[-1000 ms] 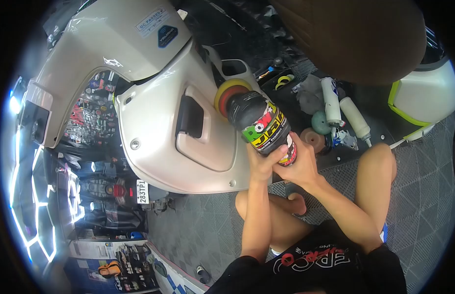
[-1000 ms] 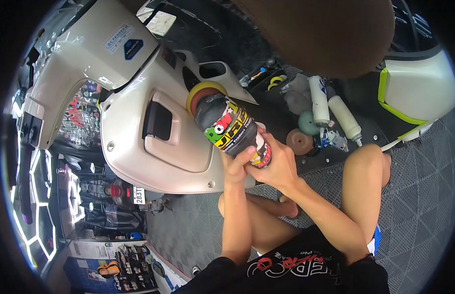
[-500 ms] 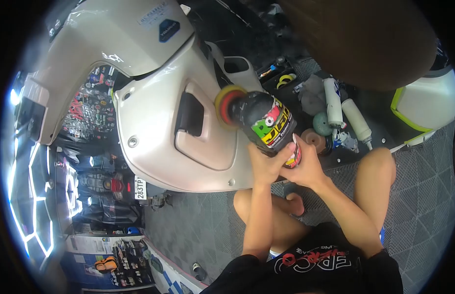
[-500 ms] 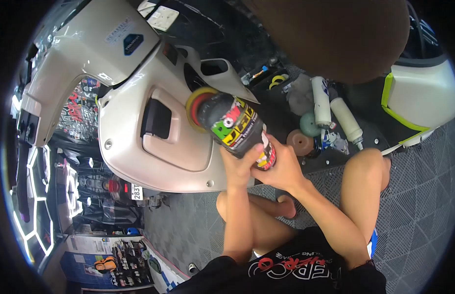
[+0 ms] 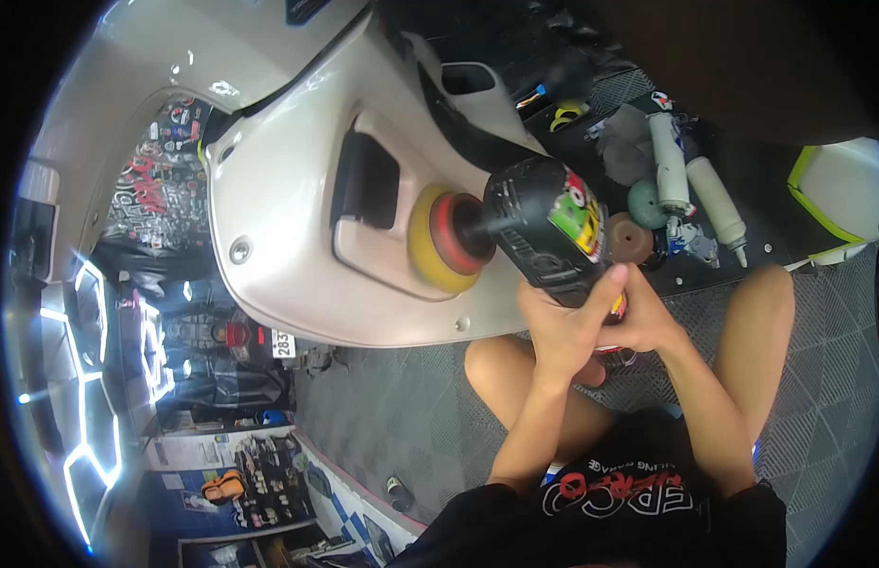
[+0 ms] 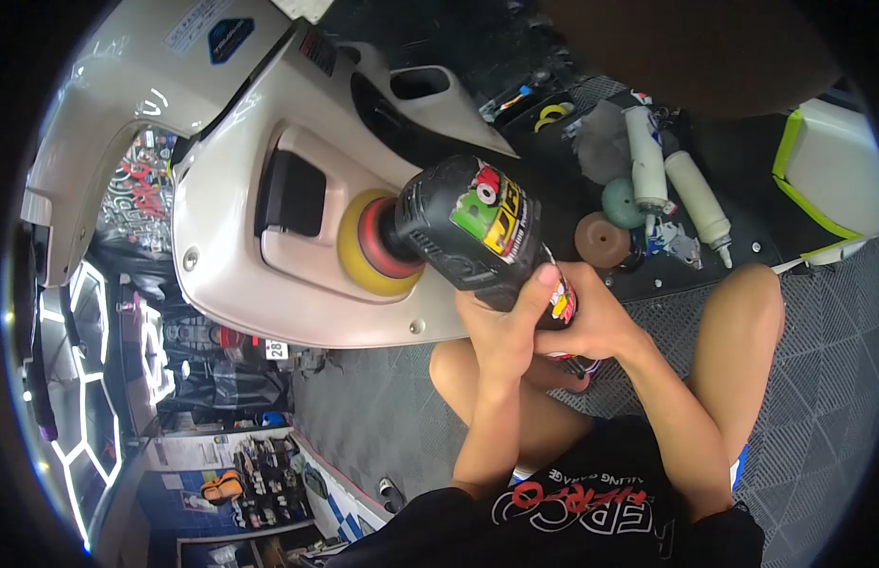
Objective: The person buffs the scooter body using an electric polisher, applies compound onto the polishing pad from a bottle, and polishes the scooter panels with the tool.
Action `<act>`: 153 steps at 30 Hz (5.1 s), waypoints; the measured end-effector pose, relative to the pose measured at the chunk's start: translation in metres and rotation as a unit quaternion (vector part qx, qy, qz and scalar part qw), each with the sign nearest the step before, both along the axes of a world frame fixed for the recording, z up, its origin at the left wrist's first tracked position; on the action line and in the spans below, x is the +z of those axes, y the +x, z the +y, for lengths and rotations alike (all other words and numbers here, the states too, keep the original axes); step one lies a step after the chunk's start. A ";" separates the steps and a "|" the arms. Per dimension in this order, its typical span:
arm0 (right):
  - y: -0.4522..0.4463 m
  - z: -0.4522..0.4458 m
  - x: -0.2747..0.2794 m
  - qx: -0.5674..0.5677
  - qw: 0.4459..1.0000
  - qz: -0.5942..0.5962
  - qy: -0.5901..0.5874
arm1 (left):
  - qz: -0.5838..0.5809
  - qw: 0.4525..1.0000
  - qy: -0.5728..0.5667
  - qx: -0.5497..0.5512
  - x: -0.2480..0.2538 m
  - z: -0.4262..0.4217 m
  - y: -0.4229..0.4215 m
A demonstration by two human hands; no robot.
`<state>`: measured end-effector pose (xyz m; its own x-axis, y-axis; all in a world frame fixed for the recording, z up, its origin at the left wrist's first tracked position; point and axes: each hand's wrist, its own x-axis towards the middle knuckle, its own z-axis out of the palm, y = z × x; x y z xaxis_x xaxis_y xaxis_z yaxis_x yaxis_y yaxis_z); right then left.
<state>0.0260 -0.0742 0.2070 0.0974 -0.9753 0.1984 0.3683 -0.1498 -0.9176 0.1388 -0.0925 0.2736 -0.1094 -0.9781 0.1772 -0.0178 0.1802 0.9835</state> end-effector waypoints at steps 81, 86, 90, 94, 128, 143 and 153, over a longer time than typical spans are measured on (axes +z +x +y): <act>0.031 0.049 -0.066 -0.048 0.989 0.024 0.138 | 0.073 0.979 0.154 -0.116 -0.086 0.011 0.029; 0.008 0.037 -0.069 -0.072 0.993 -0.005 0.091 | 0.178 0.951 0.140 -0.212 -0.102 -0.020 0.020; -0.023 0.014 -0.031 -0.062 0.989 -0.013 0.135 | 0.226 0.894 0.149 -0.357 -0.077 -0.071 -0.009; -0.079 -0.037 0.012 -0.078 0.966 0.226 0.099 | 0.136 0.920 0.049 -0.365 -0.060 -0.119 -0.030; -0.071 -0.121 -0.013 -0.028 0.971 0.237 0.031 | 0.163 0.960 0.042 -0.225 -0.058 -0.156 -0.022; -0.076 -0.119 -0.024 -0.055 0.946 0.316 0.040 | 0.180 0.946 0.041 -0.265 -0.089 -0.159 -0.020; -0.087 -0.117 -0.035 -0.067 0.916 0.390 0.069 | 0.193 0.942 0.065 -0.266 -0.108 -0.154 -0.028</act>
<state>-0.0610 -0.1909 0.1722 0.0342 -0.9994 -0.0064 -0.4198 -0.0085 -0.9076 0.1110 -0.2461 0.1661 -0.5424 -0.8188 0.1879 0.4057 -0.0594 0.9121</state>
